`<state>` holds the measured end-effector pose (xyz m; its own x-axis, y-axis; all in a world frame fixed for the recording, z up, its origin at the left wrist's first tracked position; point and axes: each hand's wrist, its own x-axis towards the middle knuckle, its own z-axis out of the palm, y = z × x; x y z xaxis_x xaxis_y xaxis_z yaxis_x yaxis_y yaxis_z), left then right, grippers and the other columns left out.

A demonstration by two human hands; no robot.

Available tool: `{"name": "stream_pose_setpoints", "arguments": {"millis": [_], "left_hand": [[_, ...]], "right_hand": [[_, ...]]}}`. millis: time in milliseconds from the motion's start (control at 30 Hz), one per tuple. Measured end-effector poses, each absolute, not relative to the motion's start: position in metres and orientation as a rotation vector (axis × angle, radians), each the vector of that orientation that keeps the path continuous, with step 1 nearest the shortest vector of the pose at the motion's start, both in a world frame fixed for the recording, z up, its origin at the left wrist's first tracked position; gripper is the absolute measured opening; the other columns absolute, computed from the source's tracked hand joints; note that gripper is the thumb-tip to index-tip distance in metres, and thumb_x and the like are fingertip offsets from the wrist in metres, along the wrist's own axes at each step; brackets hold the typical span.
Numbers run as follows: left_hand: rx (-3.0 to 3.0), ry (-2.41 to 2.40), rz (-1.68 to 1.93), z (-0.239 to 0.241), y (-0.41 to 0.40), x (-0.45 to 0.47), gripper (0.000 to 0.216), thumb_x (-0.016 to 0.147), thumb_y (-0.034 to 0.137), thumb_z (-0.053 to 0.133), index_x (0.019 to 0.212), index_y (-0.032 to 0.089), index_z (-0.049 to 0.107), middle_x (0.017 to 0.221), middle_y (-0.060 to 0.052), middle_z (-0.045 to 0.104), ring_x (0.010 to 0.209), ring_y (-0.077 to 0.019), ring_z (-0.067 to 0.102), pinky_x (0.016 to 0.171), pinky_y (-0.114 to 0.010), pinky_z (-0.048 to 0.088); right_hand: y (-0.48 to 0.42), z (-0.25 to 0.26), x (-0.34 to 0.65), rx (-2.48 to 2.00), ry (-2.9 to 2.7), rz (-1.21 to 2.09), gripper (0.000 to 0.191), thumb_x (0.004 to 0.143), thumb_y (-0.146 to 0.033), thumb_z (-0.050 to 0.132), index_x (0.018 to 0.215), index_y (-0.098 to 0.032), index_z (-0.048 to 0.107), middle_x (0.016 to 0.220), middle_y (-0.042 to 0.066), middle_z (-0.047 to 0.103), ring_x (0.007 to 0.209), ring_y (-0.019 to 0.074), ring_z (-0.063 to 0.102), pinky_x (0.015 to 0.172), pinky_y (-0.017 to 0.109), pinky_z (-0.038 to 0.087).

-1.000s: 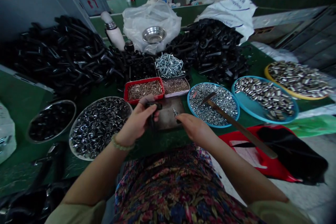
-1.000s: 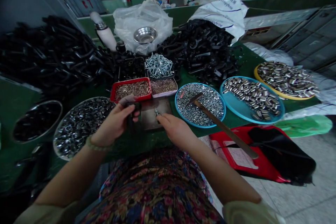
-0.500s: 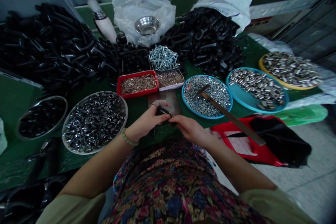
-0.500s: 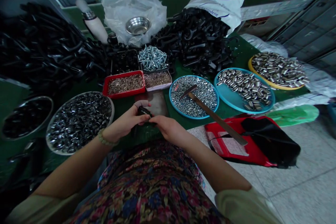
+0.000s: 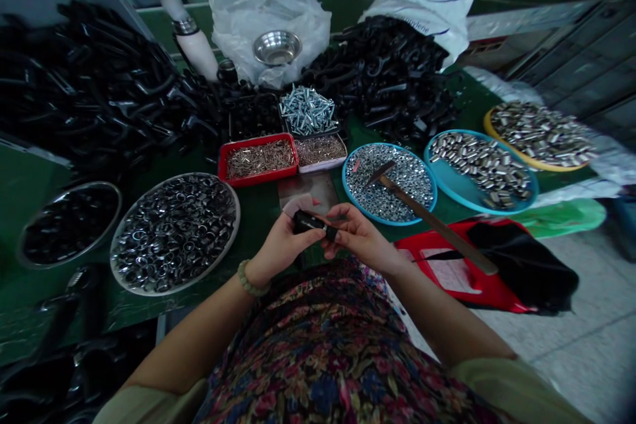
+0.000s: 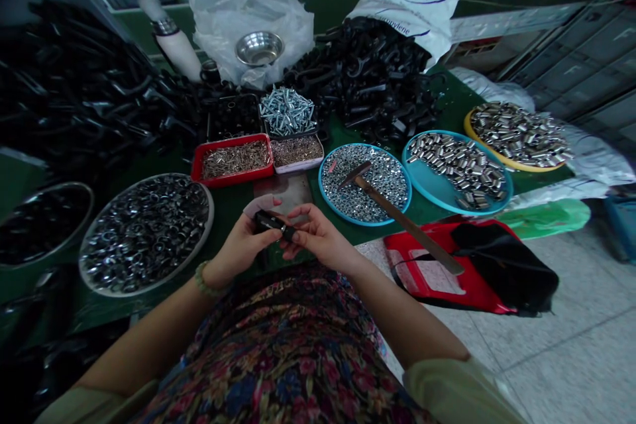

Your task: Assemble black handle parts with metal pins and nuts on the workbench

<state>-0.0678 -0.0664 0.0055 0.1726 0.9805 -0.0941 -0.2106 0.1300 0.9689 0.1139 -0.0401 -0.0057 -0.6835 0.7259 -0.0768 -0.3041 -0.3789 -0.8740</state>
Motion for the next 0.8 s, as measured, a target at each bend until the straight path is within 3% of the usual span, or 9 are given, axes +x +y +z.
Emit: {"name": "stream_pose_setpoints", "arguments": {"millis": [200, 367, 467, 633, 733, 800], "left_hand": [[1.086, 0.979, 1.046, 0.009, -0.071, -0.075, 0.075, 0.065, 0.022, 0.081, 0.129, 0.023, 0.042, 0.092, -0.001, 0.066, 0.083, -0.0165, 0.063, 0.079, -0.03, 0.05], [0.996, 1.057, 1.147, 0.009, -0.072, -0.075, 0.058, 0.072, 0.028, 0.076, 0.123, 0.023, 0.048, 0.084, 0.002, 0.062, 0.068, -0.0113, 0.058, 0.07, -0.026, 0.049], [1.001, 1.017, 1.147, 0.006, -0.072, -0.073, 0.058, 0.077, 0.031, 0.071, 0.127, 0.024, 0.044, 0.089, 0.0, 0.061, 0.07, -0.0121, 0.058, 0.071, -0.027, 0.05], [1.12, 1.085, 1.018, 0.004, -0.069, -0.083, 0.095, 0.071, 0.03, 0.076, 0.146, 0.025, 0.019, 0.113, -0.009, 0.057, 0.094, -0.0211, 0.061, 0.082, -0.035, 0.052], [1.332, 1.226, 0.954, 0.011, -0.058, -0.102, 0.075, 0.084, 0.032, 0.06, 0.148, 0.021, 0.023, 0.123, -0.012, 0.056, 0.111, -0.0242, 0.056, 0.097, -0.039, 0.046], [1.6, 1.336, 0.891, 0.012, -0.046, -0.113, 0.061, 0.089, 0.029, 0.05, 0.146, 0.02, 0.031, 0.133, -0.012, 0.053, 0.122, -0.025, 0.05, 0.106, -0.039, 0.038]], "right_hand": [[-0.044, -0.005, 0.108, -0.59, -1.171, 2.145, 0.041, 0.082, -0.036, 0.071, 0.106, -0.022, 0.04, 0.08, -0.002, 0.072, 0.063, 0.0119, 0.071, 0.06, 0.023, 0.056], [-0.045, -0.002, 0.099, -0.659, -1.098, 2.15, 0.043, 0.081, -0.038, 0.072, 0.106, -0.023, 0.04, 0.077, -0.002, 0.071, 0.063, 0.0131, 0.071, 0.06, 0.025, 0.057], [-0.047, -0.002, 0.09, -0.691, -1.041, 2.167, 0.05, 0.077, -0.043, 0.074, 0.107, -0.024, 0.039, 0.075, -0.002, 0.071, 0.06, 0.0143, 0.07, 0.057, 0.025, 0.056], [-0.044, -0.003, 0.083, -0.84, -1.036, 2.021, 0.046, 0.074, -0.04, 0.077, 0.094, -0.025, 0.039, 0.077, -0.005, 0.066, 0.064, 0.0112, 0.067, 0.061, 0.024, 0.055], [-0.012, 0.005, 0.084, -0.807, -1.428, 2.048, 0.034, 0.081, -0.043, 0.067, 0.092, -0.023, 0.042, 0.078, -0.002, 0.066, 0.065, 0.0136, 0.067, 0.063, 0.029, 0.055], [0.025, 0.014, 0.075, -0.845, -1.826, 1.779, 0.024, 0.088, -0.042, 0.056, 0.095, -0.02, 0.049, 0.086, 0.004, 0.068, 0.071, 0.0158, 0.067, 0.068, 0.034, 0.055]]}}
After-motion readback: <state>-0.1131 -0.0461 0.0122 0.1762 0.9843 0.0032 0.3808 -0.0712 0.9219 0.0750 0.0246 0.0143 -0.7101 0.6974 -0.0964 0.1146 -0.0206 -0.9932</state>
